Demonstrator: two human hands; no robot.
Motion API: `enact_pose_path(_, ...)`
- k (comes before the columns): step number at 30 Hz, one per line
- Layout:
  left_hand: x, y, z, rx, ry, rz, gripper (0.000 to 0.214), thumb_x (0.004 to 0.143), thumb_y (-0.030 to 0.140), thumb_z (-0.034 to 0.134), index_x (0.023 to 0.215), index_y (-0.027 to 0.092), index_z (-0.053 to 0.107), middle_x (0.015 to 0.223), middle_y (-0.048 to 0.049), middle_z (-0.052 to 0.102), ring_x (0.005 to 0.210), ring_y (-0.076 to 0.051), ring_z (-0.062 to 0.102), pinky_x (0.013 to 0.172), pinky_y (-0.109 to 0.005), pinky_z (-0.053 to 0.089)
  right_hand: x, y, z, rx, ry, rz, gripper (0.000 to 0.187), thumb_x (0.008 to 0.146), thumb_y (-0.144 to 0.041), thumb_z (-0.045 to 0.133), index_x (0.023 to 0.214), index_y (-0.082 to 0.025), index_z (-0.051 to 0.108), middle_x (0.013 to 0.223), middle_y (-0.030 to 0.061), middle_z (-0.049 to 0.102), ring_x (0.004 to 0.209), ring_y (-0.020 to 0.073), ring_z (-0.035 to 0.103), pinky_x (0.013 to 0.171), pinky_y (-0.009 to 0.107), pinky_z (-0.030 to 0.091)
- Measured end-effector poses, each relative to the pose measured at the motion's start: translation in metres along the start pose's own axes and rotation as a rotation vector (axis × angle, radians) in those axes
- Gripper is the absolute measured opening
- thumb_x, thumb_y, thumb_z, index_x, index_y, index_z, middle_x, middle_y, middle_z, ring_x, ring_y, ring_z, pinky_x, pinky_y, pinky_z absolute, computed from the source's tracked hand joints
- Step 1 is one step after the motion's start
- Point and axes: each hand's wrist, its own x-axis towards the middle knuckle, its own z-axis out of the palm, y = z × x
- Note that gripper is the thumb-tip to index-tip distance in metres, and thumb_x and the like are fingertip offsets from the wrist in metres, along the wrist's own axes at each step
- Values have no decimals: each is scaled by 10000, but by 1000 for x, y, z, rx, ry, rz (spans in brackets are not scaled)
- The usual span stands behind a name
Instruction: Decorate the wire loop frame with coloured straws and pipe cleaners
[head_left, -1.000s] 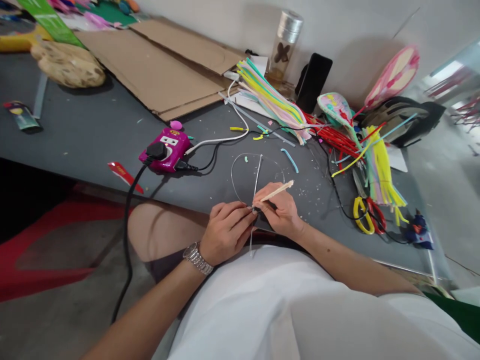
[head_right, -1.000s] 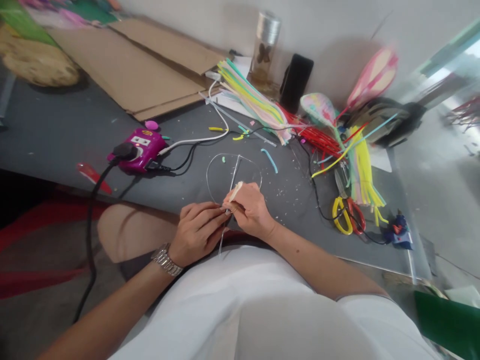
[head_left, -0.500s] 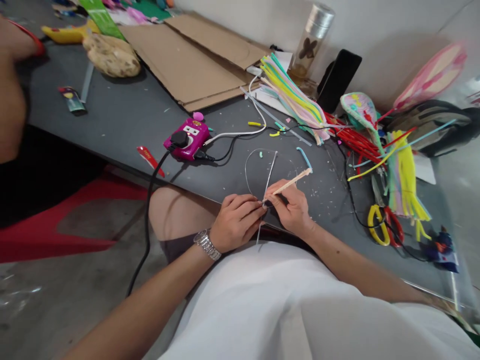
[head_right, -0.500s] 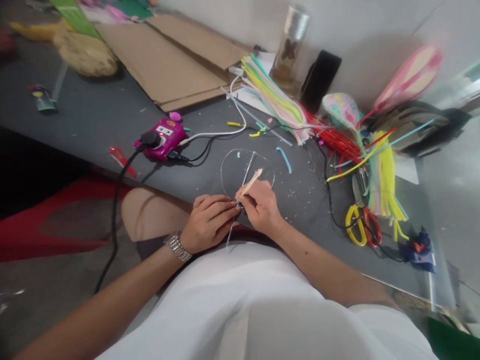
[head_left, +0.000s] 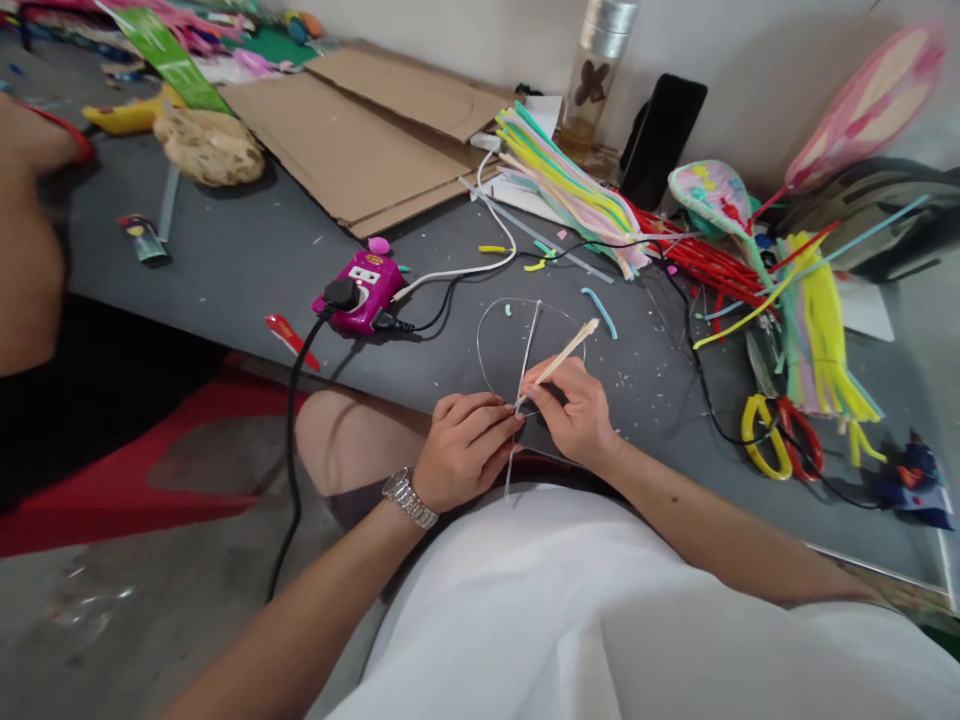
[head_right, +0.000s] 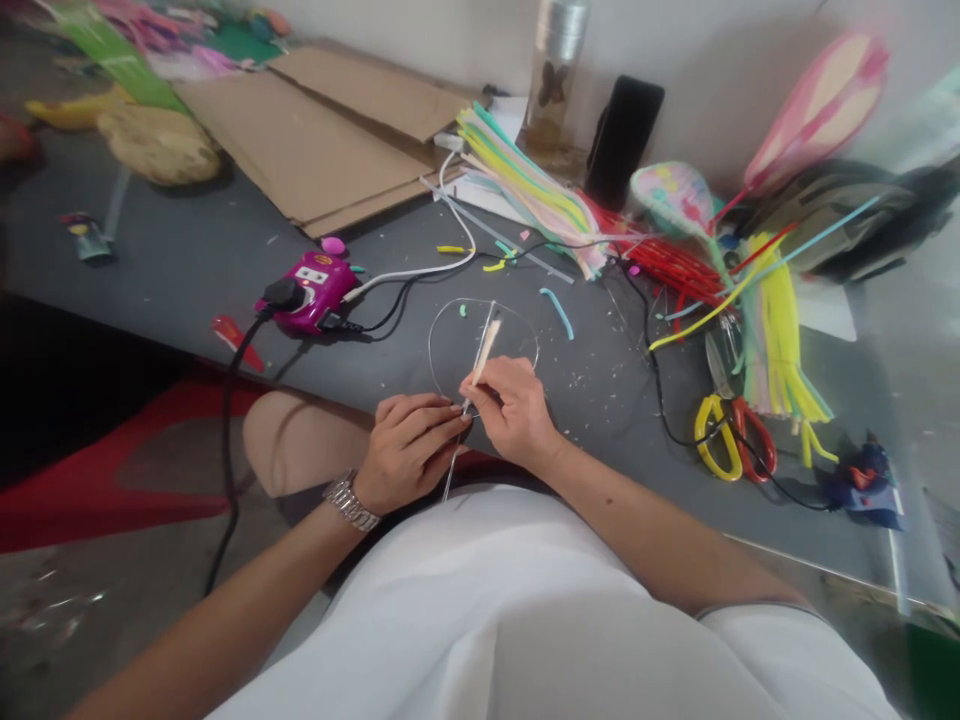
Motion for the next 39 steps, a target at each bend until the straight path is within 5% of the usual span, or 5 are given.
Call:
enact_pose_path(14, 2, 0, 0, 17, 6, 15, 284, 912, 225, 695, 1196, 226, 684, 1080, -83, 778, 1089, -265, 677, 907, -443, 454, 0, 5, 4, 2, -62, -145, 164, 1002, -209, 537, 853, -220, 607, 839, 30, 711, 845, 192, 670, 838, 386, 453)
enact_pose_path(39, 4, 1, -1, -7, 12, 13, 300, 912, 220, 697, 1211, 217, 680, 1076, -83, 775, 1091, -259, 671, 919, -436, 453, -2, -1, -2, -2, 23, -124, 131, 989, -237, 576, 872, -238, 635, 842, 22, 734, 777, 183, 657, 816, 395, 463)
